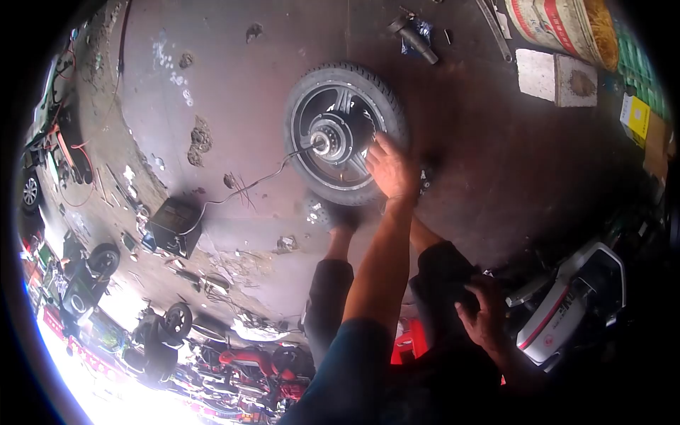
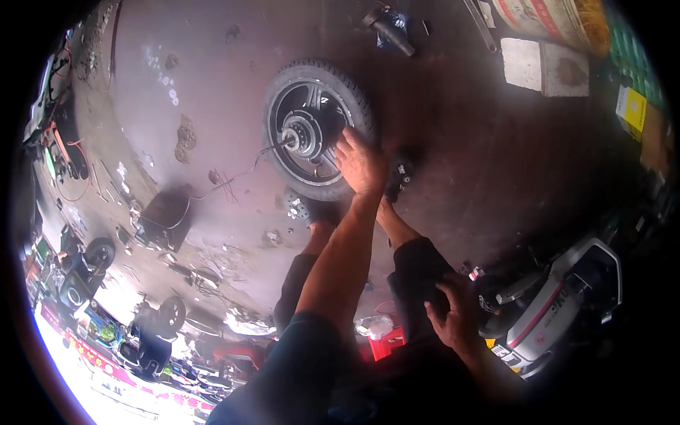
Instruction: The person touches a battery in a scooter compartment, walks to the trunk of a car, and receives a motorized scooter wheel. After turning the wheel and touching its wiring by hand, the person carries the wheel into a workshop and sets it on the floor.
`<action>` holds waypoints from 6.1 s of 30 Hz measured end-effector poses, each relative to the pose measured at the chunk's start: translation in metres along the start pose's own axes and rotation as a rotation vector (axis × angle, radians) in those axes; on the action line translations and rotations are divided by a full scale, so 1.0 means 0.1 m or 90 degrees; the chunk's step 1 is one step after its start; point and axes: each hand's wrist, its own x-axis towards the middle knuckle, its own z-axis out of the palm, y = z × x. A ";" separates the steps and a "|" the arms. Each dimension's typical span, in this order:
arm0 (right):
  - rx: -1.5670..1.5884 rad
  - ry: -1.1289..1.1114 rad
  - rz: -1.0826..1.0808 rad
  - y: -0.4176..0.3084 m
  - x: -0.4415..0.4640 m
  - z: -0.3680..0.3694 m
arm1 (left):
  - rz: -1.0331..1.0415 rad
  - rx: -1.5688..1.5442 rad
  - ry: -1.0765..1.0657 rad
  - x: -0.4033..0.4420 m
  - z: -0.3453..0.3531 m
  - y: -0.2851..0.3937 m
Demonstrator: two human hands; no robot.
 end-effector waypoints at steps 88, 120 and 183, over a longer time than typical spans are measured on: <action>-0.227 -0.257 -0.144 -0.31 -1.67 -1.99 | -0.247 -0.344 0.101 -7.41 -1.13 -0.50; -0.053 -0.269 -0.139 -0.47 -0.74 -2.18 | -0.776 -0.654 0.411 -7.16 -2.44 0.59; -0.615 -1.174 -0.067 -0.66 -2.36 -3.87 | -0.628 -0.961 -0.008 -8.99 -3.09 1.87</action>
